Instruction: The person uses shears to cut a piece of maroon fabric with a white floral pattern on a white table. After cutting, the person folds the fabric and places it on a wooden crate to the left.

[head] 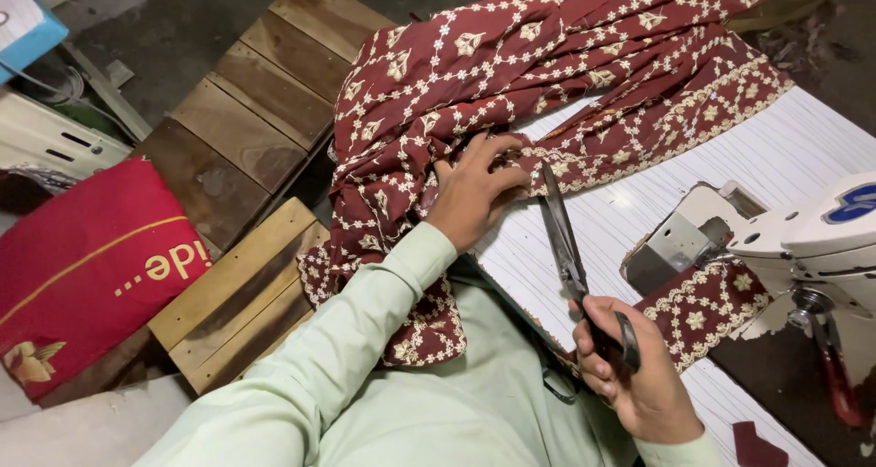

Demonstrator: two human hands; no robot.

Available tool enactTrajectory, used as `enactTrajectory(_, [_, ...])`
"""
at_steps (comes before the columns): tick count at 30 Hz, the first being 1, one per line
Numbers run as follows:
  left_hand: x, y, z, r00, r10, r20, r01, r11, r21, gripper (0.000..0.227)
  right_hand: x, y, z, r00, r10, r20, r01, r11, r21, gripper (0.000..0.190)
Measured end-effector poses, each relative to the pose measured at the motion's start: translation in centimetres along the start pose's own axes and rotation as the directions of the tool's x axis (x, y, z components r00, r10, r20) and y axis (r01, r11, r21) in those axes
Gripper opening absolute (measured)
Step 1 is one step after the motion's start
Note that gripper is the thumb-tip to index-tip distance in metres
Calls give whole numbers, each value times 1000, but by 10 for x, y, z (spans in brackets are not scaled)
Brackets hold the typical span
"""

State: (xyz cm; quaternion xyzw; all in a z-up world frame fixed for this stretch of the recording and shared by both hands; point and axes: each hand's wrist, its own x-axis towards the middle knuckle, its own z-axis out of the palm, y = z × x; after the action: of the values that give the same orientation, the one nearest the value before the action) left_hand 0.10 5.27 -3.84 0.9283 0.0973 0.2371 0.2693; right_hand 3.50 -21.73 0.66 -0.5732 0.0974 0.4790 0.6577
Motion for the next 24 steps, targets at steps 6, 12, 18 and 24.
enactTrajectory(6, [-1, -5, 1, 1000, 15, -7, -15, 999, -28, 15, 14, -9, 11, 999, -42, 10, 42, 999, -11, 23])
enactTrajectory(12, [-3, -3, -1, 1000, -23, 17, 23, 999, -37, 14, 15, -11, 26, 999, -48, -18, 48, 998, -28, 23])
enactTrajectory(18, [-3, -3, 0, 1000, -21, 22, 21, 1000, 14, 16, 17, -11, 25, 999, -41, -14, 40, 999, -13, 25])
enactTrajectory(24, [-4, -4, 2, 1000, -11, 0, 11, 1000, 17, 16, 17, -10, 26, 1000, -8, -26, 8, 999, 32, 19])
